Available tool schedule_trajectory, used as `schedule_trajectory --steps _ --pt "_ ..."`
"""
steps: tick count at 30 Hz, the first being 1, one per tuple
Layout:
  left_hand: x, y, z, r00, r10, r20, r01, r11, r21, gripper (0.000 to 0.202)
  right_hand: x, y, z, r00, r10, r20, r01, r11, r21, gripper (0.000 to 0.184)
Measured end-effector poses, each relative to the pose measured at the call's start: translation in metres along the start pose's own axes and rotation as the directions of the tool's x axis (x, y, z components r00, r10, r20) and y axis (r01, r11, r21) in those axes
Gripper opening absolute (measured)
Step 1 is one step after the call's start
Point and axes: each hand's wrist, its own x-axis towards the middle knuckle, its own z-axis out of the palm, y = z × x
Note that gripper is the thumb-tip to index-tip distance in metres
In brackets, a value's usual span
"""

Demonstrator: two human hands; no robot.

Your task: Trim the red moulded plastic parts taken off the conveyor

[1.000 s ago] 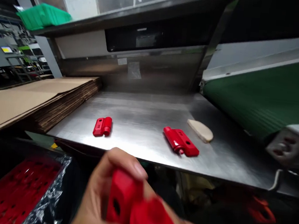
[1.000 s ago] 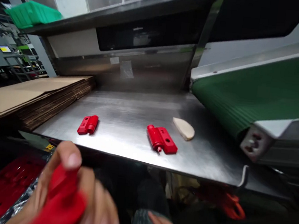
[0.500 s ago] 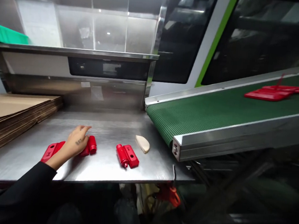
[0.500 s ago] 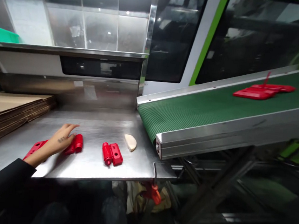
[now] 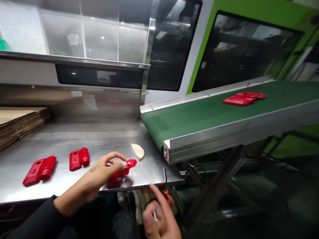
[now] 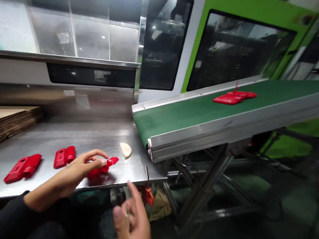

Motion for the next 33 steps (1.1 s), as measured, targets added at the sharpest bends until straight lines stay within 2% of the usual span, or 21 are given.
schedule_trajectory --steps 2,4,6,8,11,14,15,16,18,20,22,24,26,27,30,31,33 --pt "-0.026 0.007 0.015 0.999 -0.04 -0.015 0.038 0.987 -0.157 0.036 0.015 -0.022 0.023 0.997 -0.066 0.028 0.062 0.991 0.119 0.08" --pt "-0.05 0.011 0.022 0.997 -0.072 -0.024 0.06 0.945 -0.322 0.035 0.023 -0.038 0.039 0.992 -0.073 0.102 0.053 0.982 0.182 0.08" --pt "-0.07 0.008 0.019 0.996 -0.083 -0.025 0.066 0.906 -0.417 0.033 0.022 -0.046 0.045 0.983 -0.039 0.18 0.005 0.983 0.184 0.075" --pt "-0.085 0.0 0.008 0.996 -0.086 -0.026 0.067 0.908 -0.414 0.036 0.017 -0.046 0.045 0.967 0.021 0.256 -0.066 0.984 0.167 0.068" --pt "-0.098 -0.017 -0.004 0.987 -0.135 -0.088 0.076 0.873 -0.481 0.039 0.01 -0.04 0.046 0.918 0.128 0.375 -0.203 0.965 0.168 0.061" --pt "-0.102 -0.029 0.005 0.987 -0.161 -0.005 0.109 0.689 -0.716 0.036 0.006 -0.035 0.056 0.854 0.227 0.468 -0.304 0.948 0.097 0.059" --pt "-0.102 -0.032 0.013 0.989 -0.144 0.03 0.114 0.621 -0.776 0.034 0.005 -0.035 0.059 0.849 0.247 0.467 -0.31 0.949 0.063 0.058" --pt "-0.102 -0.035 0.021 0.991 -0.131 0.04 0.108 0.565 -0.818 0.032 0.004 -0.035 0.061 0.864 0.251 0.436 -0.296 0.955 0.036 0.059" --pt "-0.102 -0.04 0.036 0.989 -0.146 0.005 0.076 0.491 -0.868 0.026 0.0 -0.038 0.06 0.927 0.213 0.307 -0.204 0.977 -0.062 0.07" --pt "-0.104 -0.045 0.047 0.979 -0.201 -0.04 0.053 0.435 -0.899 0.025 -0.007 -0.045 0.05 0.969 0.123 0.213 -0.068 0.966 -0.248 0.067" --pt "-0.106 -0.049 0.052 0.951 -0.298 -0.086 0.044 0.405 -0.913 0.028 -0.017 -0.052 0.036 0.97 0.054 0.236 0.056 0.898 -0.436 0.049" --pt "-0.108 -0.052 0.051 0.915 -0.387 -0.116 0.045 0.383 -0.923 0.035 -0.026 -0.057 0.021 0.949 0.01 0.316 0.164 0.839 -0.518 0.035" --pt "-0.11 -0.053 0.047 0.904 -0.419 -0.086 0.073 0.35 -0.934 0.042 -0.032 -0.058 0.01 0.901 -0.057 0.429 0.304 0.789 -0.534 0.032" --pt "-0.111 -0.053 0.044 0.909 -0.411 -0.065 0.084 0.335 -0.939 0.044 -0.033 -0.057 0.006 0.859 -0.103 0.502 0.399 0.749 -0.53 0.035" --pt "-0.116 -0.05 0.035 0.928 -0.373 -0.028 0.095 0.308 -0.947 0.046 -0.031 -0.052 0.005 0.688 -0.206 0.696 0.671 0.544 -0.503 0.047" --pt "-0.118 -0.048 0.033 0.931 -0.365 -0.023 0.096 0.306 -0.947 0.045 -0.03 -0.051 0.007 0.642 -0.219 0.734 0.73 0.468 -0.498 0.047" --pt "-0.121 -0.043 0.028 0.931 -0.366 -0.02 0.106 0.322 -0.941 0.04 -0.029 -0.053 0.012 0.58 -0.204 0.789 0.795 0.353 -0.493 0.044"
